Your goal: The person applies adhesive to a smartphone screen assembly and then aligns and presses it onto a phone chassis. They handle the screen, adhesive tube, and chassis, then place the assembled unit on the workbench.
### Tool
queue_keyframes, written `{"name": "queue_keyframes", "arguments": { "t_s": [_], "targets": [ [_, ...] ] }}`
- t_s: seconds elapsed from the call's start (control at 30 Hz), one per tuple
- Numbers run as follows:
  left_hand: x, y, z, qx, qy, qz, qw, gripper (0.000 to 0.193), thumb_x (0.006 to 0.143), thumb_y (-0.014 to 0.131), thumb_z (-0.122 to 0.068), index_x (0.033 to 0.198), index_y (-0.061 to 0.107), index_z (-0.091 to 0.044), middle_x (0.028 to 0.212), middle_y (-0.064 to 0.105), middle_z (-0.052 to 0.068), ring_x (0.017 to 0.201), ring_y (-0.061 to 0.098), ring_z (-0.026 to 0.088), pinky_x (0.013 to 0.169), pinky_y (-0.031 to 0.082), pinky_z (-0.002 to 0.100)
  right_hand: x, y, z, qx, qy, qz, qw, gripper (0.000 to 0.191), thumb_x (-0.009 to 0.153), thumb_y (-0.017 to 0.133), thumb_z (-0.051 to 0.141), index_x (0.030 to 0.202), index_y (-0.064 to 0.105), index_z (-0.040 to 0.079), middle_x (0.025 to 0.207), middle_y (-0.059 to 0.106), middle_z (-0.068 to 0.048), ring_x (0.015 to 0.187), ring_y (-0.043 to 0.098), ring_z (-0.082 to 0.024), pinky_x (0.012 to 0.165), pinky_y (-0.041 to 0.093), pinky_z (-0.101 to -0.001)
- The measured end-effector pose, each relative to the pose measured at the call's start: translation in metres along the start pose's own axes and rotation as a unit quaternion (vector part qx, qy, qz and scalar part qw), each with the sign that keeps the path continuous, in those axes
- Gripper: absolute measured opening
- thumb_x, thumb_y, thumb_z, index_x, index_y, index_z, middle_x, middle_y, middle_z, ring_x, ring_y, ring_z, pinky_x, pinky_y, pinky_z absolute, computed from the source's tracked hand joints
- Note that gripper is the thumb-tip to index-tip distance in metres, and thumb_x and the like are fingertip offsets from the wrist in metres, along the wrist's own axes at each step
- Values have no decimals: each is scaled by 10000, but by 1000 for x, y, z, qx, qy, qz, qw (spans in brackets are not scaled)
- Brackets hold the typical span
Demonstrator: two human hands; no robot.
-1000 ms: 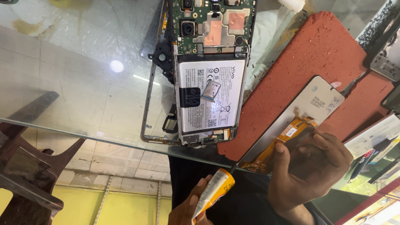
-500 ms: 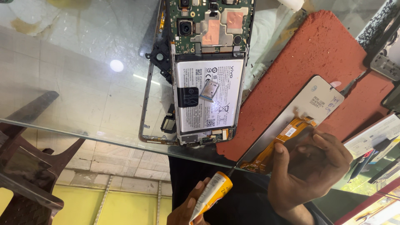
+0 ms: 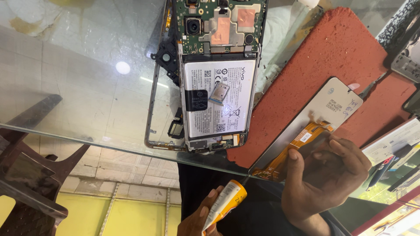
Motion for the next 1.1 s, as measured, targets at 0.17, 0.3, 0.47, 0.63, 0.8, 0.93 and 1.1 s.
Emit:
{"name": "queue_keyframes", "arguments": {
  "t_s": [0.17,0.3,0.47,0.63,0.8,0.93,1.1],
  "targets": [
    [1,1,-1,-16,6,26,1000,384,1160,317,-213,1493,286,-24,1397,581,323,1271,679,450,968,610,504,-1,-1,-1,-3,4,2,1000,542,1018,815,-39,1381,414,6,1335,439,-100,1060,531,-89,845,521,-203],
    [3,0,0,-10,0,4,1000,384,1153,320,-206,1494,298,-32,1381,597,313,1256,688,440,958,618,499,-1,0,-2,6,-5,5,1000,543,1032,815,-38,1393,413,16,1345,436,-92,1088,526,-89,833,497,-202],
    [5,-3,2,-8,4,9,1000,371,1136,360,-186,1461,325,-10,1351,595,290,1224,683,405,942,623,481,-2,-2,-4,4,1,5,1000,551,1019,811,-34,1390,406,15,1348,436,-101,1085,520,-90,826,491,-202],
    [6,-6,4,-9,5,10,1000,358,1119,400,-165,1427,352,12,1322,593,268,1192,678,369,926,628,463,0,-1,-2,6,-4,4,1000,557,1033,825,-16,1400,408,16,1355,438,-101,1113,526,-96,839,501,-197],
    [7,-9,6,-16,3,11,1000,347,1103,440,-145,1393,379,34,1292,592,246,1160,673,333,911,633,445,1,-2,0,-19,-9,-3,1000,557,1013,835,5,1384,420,8,1347,450,-113,1132,531,-111,868,535,-201],
    [14,-17,1,-25,19,38,999,338,1089,472,-129,1367,400,51,1269,590,228,1134,669,305,898,637,430,1,-3,1,-6,0,-8,1000,557,995,837,8,1375,429,9,1338,453,-112,1088,523,-112,852,521,-207],
    [47,-49,-18,-13,-40,-113,993,329,1072,512,-108,1333,427,73,1239,589,206,1102,664,269,882,642,412,1,-13,7,54,7,-34,998,556,975,848,2,1379,466,-10,1323,462,-115,983,515,-112,852,473,-233]
  ]
}}
Point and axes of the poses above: each hand's wrist, its own x-axis towards the middle knuckle, its own y-axis out of the palm, z = x × y, the point moved 8 cm from there along x, towards the middle knuckle
